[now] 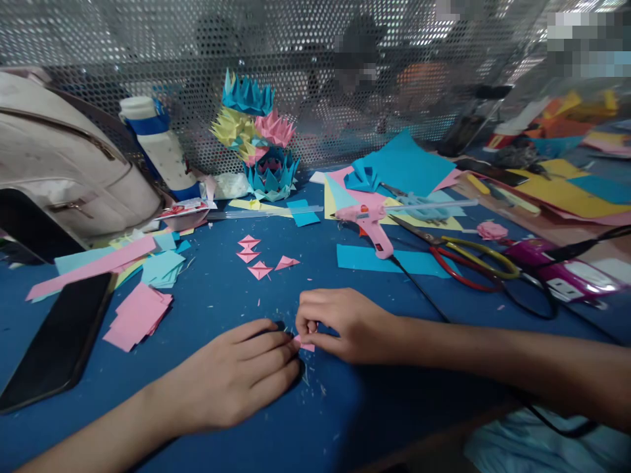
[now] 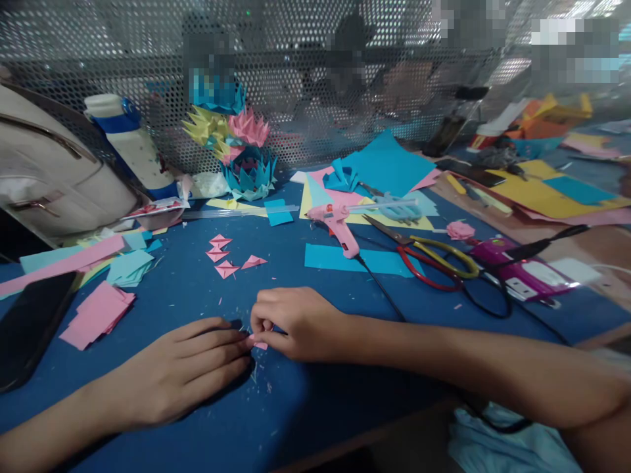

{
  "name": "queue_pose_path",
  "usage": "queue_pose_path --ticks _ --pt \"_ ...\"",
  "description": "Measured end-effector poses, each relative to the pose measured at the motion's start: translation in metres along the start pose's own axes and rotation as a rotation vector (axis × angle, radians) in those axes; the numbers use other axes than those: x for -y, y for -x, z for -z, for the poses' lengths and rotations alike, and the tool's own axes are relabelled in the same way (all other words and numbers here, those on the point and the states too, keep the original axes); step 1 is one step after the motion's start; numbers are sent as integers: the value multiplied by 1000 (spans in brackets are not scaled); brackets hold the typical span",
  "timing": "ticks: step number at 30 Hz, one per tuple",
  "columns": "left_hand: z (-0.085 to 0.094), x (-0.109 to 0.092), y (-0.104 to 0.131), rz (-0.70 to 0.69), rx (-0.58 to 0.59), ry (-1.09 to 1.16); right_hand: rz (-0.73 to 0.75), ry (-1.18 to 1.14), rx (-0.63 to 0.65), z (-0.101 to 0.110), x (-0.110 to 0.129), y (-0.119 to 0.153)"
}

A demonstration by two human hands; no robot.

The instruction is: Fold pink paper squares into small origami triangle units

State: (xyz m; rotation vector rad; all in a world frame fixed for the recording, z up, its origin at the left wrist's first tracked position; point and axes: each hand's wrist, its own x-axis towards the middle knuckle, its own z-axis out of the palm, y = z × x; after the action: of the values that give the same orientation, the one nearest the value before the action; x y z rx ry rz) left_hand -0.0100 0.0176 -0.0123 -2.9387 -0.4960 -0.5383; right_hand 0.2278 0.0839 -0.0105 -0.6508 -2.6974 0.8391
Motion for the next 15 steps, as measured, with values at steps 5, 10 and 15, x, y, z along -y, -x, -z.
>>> queue_pose_path --ticks 5,10,15 --pt "1 1 0 -3 -8 7 -15 35 7 1 6 0" --pt "0 0 1 2 -15 21 -33 70 55 2 6 -1" --pt "0 0 1 -15 -26 -23 -16 95 90 4 6 -2"
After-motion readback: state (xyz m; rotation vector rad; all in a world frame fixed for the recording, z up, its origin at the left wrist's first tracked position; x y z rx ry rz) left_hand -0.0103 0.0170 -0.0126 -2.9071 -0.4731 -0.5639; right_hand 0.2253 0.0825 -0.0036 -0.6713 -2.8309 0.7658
